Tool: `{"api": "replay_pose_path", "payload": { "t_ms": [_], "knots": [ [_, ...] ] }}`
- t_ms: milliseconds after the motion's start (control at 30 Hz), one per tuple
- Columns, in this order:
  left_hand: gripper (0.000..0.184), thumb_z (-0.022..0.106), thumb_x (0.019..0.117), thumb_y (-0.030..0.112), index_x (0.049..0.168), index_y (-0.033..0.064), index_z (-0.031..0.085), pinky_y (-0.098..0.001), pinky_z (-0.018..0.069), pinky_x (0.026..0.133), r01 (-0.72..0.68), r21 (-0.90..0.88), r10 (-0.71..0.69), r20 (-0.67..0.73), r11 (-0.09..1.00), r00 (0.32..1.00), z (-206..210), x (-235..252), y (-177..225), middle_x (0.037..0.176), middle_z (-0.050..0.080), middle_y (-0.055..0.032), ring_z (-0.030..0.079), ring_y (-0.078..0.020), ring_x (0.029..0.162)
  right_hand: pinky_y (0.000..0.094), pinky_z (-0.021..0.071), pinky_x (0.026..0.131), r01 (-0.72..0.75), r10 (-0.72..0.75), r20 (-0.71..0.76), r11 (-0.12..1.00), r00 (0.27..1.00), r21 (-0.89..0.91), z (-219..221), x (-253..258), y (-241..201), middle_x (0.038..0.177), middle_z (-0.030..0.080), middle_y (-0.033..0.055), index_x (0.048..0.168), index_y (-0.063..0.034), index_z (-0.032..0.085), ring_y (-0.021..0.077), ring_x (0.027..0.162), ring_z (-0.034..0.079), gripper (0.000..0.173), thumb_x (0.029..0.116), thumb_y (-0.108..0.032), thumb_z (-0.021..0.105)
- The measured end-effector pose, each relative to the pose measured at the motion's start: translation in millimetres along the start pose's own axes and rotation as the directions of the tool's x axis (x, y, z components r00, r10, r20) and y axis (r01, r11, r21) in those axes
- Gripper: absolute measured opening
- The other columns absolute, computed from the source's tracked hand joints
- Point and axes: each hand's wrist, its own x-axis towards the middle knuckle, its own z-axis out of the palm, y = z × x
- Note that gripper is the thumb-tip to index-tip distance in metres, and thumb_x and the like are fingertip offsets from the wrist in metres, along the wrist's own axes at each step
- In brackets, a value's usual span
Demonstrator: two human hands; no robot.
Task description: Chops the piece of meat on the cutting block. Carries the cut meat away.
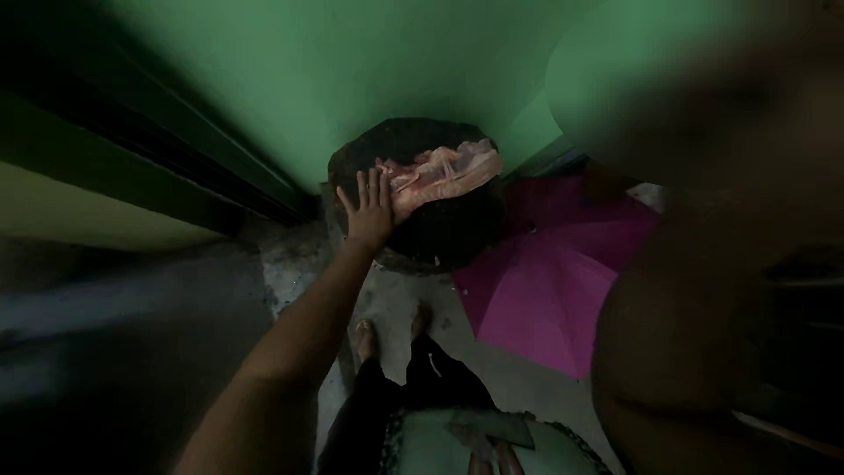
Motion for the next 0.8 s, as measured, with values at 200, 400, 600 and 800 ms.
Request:
{"api": "replay_pose_path", "payload": {
  "t_ms": [200, 400, 600, 800],
  "knots": [
    [0.097, 0.051, 0.0977, 0.064, 0.163, 0.0024, 0.015, -0.0798, -0.0022, 0.113, -0.031, 0.026, 0.03, 0.039, 0.999, 0.999, -11.1, -0.2, 0.9, 0.17, 0.009, -0.0208, 0.001, -0.0427, 0.157, 0.0556, 0.0585, 0.081, -0.502, 0.931, 0.195, 0.334, 0.31, -0.797, 18.6, -183.2, 152.9, 0.109, 0.067, 0.0263, 0.138, 0.0023, 0.05, 0.038, 0.09, 0.071, 0.051, 0.0961, -0.021, 0.069],
    [0.105, 0.07, 0.0913, 0.053, 0.162, -0.0014, 0.014, -0.078, -0.0018, 0.115, -0.022, 0.081, 0.017, 0.058, 0.996, 0.998, -11.9, 10.6, 11.7, 0.167, 0.011, -0.0296, 0.001, -0.0463, 0.156, 0.0568, 0.0594, 0.078, -0.506, 0.965, 0.181, 0.255, 0.191, -0.824, 18.8, -167.7, 159.5, 0.108, 0.067, 0.0257, 0.135, 0.0003, 0.053, 0.0384, 0.087, 0.071, 0.051, 0.0936, -0.022, 0.073],
    [0.079, 0.061, 0.0982, 0.012, 0.159, -0.0077, 0.014, -0.0732, 0.0045, 0.118, -0.025, 0.128, 0.004, 0.167, 0.991, 0.986, -25.7, 35.7, 31.7, 0.161, 0.007, -0.0411, 0.009, -0.0563, 0.151, 0.0537, 0.0597, 0.076, -0.604, 0.937, 0.257, 0.348, 0.234, -0.717, 11.1, -187.6, 171.0, 0.106, 0.067, 0.0255, 0.138, 0.0, 0.05, 0.0365, 0.084, 0.07, 0.051, 0.0965, -0.021, 0.07],
    [0.065, 0.058, 0.0972, 0.001, 0.155, -0.0023, 0.03, -0.0752, 0.0239, 0.111, -0.047, 0.184, 0.027, 0.111, 0.982, 0.993, -22.2, 63.9, 38.6, 0.155, 0.027, -0.0415, 0.03, -0.0629, 0.14, 0.0395, 0.0606, 0.067, -0.731, 0.881, 0.357, 0.462, 0.312, -0.502, -3.6, -198.0, 186.8, 0.095, 0.066, 0.0188, 0.135, 0.0023, 0.051, 0.0231, 0.069, 0.067, 0.048, 0.0961, -0.016, 0.071]
  ]
}}
